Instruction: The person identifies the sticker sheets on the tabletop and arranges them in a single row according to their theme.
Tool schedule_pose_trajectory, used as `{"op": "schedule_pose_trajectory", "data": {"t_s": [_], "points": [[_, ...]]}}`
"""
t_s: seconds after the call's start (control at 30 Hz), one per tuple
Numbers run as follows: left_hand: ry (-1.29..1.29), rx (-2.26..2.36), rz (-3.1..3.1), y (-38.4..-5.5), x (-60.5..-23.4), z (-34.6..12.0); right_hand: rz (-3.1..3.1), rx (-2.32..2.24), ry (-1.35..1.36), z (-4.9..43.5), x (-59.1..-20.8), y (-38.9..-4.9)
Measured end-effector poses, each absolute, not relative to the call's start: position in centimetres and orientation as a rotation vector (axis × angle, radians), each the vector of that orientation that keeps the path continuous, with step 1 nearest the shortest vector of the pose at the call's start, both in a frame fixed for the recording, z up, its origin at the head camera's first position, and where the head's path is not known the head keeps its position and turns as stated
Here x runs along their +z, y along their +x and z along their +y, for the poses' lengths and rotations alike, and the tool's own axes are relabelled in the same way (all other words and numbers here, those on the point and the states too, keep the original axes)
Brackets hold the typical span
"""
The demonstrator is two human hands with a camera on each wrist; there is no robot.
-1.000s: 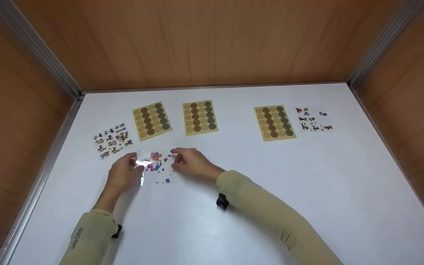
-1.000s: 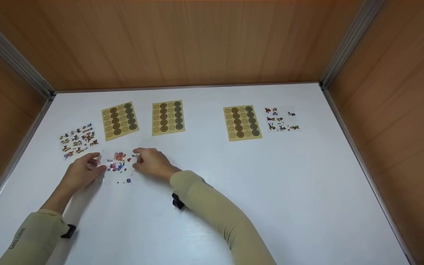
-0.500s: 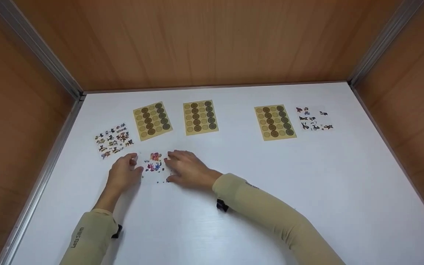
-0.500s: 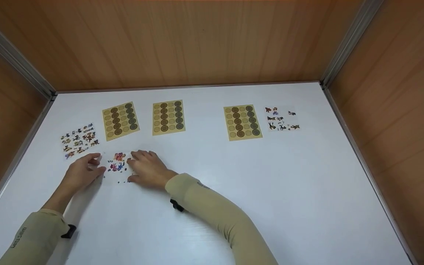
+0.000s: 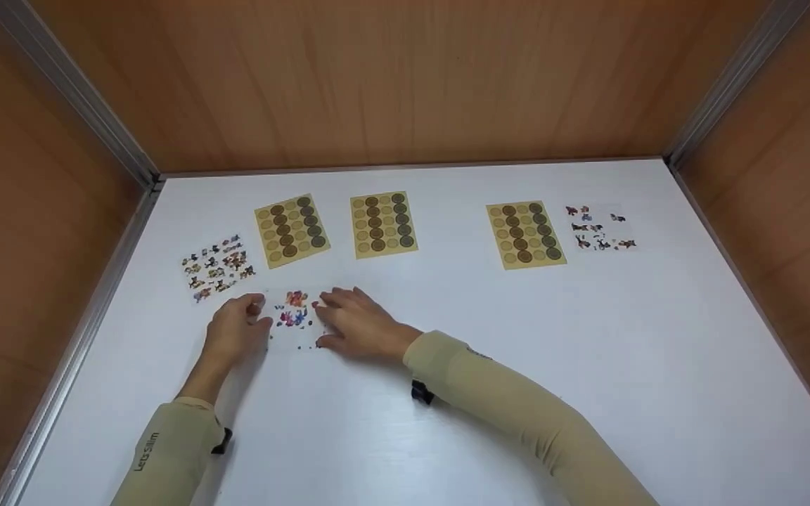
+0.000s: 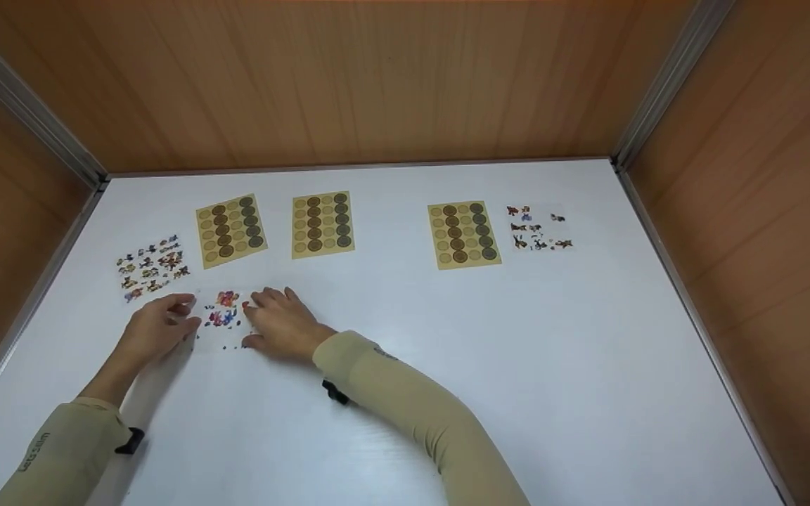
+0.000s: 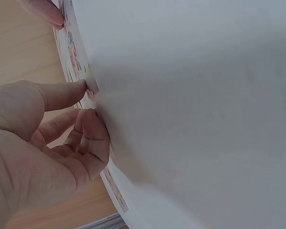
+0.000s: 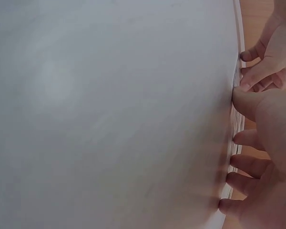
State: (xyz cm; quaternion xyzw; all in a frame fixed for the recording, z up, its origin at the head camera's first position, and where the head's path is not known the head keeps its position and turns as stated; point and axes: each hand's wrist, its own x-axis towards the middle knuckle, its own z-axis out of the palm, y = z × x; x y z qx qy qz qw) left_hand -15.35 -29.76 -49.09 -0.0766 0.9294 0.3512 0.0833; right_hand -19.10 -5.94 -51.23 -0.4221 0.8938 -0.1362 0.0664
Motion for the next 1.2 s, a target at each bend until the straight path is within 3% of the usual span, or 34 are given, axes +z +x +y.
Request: {"op": "schedule_pose_trajectory", "data": {"t_s": [0.83,1.2], "points": [[-0.183,0.953,2.777,-15.6,-48.5,-30.2,2.662,-0.478,-1.208,-6.0,-51.3,-19.0],[-0.131,0.950,2.982,-16.7,-48.1,-33.0,2.667,-0.601,-1.243,-7.2,-50.3,-19.6]]}}
